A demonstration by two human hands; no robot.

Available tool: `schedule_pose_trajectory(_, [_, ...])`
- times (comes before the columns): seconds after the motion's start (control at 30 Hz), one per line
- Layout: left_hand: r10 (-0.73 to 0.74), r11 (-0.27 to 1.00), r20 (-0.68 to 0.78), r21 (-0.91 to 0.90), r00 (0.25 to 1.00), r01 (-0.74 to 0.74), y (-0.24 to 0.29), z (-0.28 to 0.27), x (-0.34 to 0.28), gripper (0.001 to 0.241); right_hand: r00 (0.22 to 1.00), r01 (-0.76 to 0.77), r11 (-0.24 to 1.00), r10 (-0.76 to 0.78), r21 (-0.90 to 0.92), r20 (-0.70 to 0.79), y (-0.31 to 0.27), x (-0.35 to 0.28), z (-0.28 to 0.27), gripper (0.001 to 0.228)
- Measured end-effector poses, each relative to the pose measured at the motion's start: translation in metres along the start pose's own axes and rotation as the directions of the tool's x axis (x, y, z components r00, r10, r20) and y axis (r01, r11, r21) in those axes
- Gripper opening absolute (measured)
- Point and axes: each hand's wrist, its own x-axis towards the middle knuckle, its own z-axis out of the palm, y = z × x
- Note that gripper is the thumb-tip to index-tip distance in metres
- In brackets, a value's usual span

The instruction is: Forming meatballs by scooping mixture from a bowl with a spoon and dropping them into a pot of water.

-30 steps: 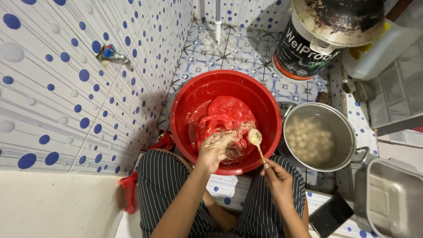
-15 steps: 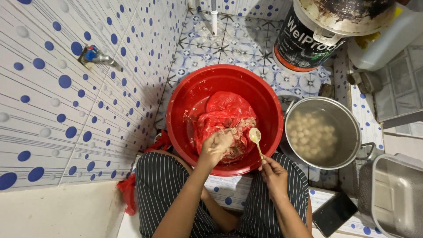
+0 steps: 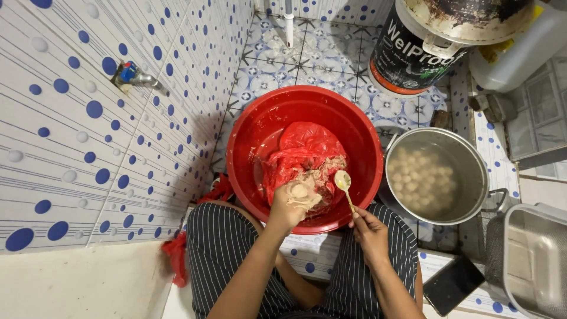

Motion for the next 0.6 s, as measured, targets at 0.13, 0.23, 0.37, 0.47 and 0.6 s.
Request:
schedule_pose_trajectory(0.13, [0.209, 0.976, 0.016, 0.066, 0.978, -0.21, -0.009, 0.0, 0.004, 0.013, 1.0, 0.018, 1.0, -0.018, 0.026, 0.014, 0.004, 0.003, -0.001, 0.027])
schedule_pose_trajectory(0.23, [0.126, 0.992, 0.032, 0.017, 0.992, -0.126, -0.006, 0.001, 0.002, 0.019, 1.0, 0.008, 1.0, -0.008, 0.013, 0.006, 0.004, 0.002, -0.001, 0.026])
schedule_pose_trajectory(0.37, [-0.157, 0.985, 0.012, -0.073, 0.988, 0.157, -0.018, 0.002, 0.012, 0.028, 1.0, 0.002, 1.0, -0.002, 0.0, 0.001, 0.001, 0.001, 0.001, 0.026])
schedule_pose_trajectory(0.47, [-0.149, 0.964, 0.063, -0.214, 0.987, 0.159, 0.013, 0.002, 0.003, 0.035, 1.0, 0.0, 1.0, 0.0, 0.0, 0.0, 0.0, 0.0, 0.001, 0.026])
schedule_pose_trajectory(0.6, [-0.014, 0.903, 0.125, -0.424, 0.992, 0.066, 0.011, -0.001, -0.004, 0.068, 1.0, 0.006, 1.0, -0.006, -0.019, -0.008, 0.002, 0.002, 0.001, 0.026])
